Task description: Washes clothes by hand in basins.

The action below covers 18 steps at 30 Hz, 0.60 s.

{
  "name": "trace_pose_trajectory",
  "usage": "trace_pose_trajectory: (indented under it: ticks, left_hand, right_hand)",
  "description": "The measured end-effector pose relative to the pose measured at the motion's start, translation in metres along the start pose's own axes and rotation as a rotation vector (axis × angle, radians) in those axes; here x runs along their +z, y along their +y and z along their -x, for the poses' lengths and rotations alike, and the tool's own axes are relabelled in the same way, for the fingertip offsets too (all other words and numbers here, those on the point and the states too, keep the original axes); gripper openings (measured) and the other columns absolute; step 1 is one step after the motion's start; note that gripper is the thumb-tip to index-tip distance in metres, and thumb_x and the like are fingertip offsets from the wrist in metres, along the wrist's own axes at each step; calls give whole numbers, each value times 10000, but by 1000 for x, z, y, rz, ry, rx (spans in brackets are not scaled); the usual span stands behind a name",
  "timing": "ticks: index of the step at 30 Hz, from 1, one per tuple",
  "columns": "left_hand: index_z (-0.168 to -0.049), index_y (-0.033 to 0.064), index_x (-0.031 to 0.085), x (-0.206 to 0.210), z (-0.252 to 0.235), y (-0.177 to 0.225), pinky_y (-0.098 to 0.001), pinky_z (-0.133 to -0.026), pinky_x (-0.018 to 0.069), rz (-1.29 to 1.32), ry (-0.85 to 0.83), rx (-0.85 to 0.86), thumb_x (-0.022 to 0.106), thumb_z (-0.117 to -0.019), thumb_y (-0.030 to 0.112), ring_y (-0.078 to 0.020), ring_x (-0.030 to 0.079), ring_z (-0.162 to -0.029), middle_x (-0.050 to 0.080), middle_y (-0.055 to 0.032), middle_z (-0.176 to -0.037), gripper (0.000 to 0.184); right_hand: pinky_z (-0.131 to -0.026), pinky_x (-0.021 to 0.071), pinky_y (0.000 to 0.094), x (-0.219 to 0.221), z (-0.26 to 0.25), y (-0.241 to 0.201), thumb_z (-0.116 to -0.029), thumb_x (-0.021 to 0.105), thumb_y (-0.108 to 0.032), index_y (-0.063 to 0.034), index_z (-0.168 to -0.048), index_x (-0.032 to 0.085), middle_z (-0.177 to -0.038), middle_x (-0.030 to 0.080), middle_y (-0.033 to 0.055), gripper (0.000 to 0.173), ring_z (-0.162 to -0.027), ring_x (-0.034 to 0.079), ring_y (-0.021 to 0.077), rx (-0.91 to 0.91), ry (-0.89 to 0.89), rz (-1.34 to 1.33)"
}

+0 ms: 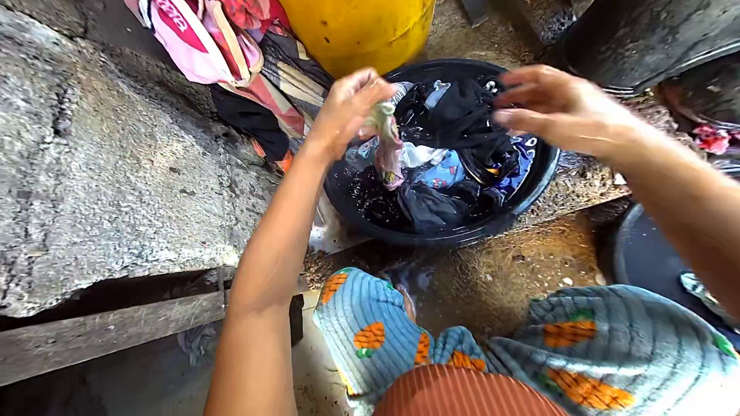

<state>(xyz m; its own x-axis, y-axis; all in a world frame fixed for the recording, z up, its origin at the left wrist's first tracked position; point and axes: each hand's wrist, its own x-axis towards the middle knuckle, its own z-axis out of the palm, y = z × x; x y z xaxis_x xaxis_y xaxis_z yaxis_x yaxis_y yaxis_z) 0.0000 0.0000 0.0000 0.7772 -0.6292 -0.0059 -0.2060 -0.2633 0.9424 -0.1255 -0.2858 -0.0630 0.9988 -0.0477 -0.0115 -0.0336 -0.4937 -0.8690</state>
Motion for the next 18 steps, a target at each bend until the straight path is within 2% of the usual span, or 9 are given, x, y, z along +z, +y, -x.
trace_pose_trajectory:
  ticks: [2,3,5,6,8,9,13,17,18]
  left_hand:
    - [-978,124,564,1,-1,25,-191,-520,499,-2,-46,12,507,-1040,141,-32,596,-611,645,50,-775,85]
    - [-997,117,572,-2,-2,33,-219,-570,553,2,-39,13,496,-1052,141,-54,638,-668,658,36,-815,97]
    - [-1014,113,605,-18,-2,36,-262,-616,589,11,69,3,461,-1074,161,-83,672,-723,678,24,-858,163]
    - [-1014,116,627,-29,0,29,-272,-613,585,2,145,-20,447,-1077,182,-87,671,-722,685,24,-859,202]
    - [-1016,118,647,-48,8,2,-253,-574,548,-102,253,-101,414,-1087,238,-55,632,-669,675,36,-833,271]
    - [-1067,70,653,-53,10,-15,-282,-644,550,-192,234,-160,395,-1104,239,-68,625,-719,664,4,-873,311]
    - [-1158,-58,683,-34,-8,-98,-570,-919,512,-597,-65,-340,483,-1054,140,-349,666,-1016,687,-251,-1102,300]
    - [-1385,42,601,31,-25,-160,-634,-1047,459,-685,-358,-321,551,-1041,195,-407,620,-1230,648,-243,-1310,379]
    - [-1423,37,554,49,-26,-171,-655,-1034,460,-707,-399,-347,581,-1017,173,-434,606,-1239,626,-263,-1326,430]
  right_hand:
    - [-1028,553,405,47,-37,-29,-923,720,-373,-136,-1550,410,-1436,581,127,738,-1242,636,216,-147,-83,-153]
    - [-1030,546,390,64,-53,-39,-944,709,-340,-115,-1493,487,-1391,616,110,634,-1217,644,185,-217,-131,-189]
    - [-854,565,330,82,-77,-53,-1003,638,-254,-57,-1142,698,-1016,715,29,248,-906,676,73,-291,-149,-225]
    - [-802,568,308,80,-84,-56,-1026,604,-232,-46,-1045,690,-911,688,7,205,-817,654,51,-295,-152,-231]
    - [-748,551,250,67,-89,-57,-1047,577,-244,-70,-1018,642,-851,630,-30,189,-755,613,15,-304,-123,-184]
    - [-734,530,247,62,-90,-55,-1046,580,-272,-81,-1040,643,-846,617,-33,201,-743,593,15,-317,-100,-109]
    - [-943,509,649,74,-99,-26,-997,684,-234,-25,-1177,694,-1074,718,199,276,-1022,693,369,-216,-220,302]
    - [-919,470,764,144,-98,36,-940,738,-210,-75,-1330,665,-1257,646,316,419,-1168,609,542,43,-393,639]
    - [-924,451,783,166,-89,39,-941,719,-154,-12,-1392,587,-1381,522,387,491,-1260,513,606,125,-397,710]
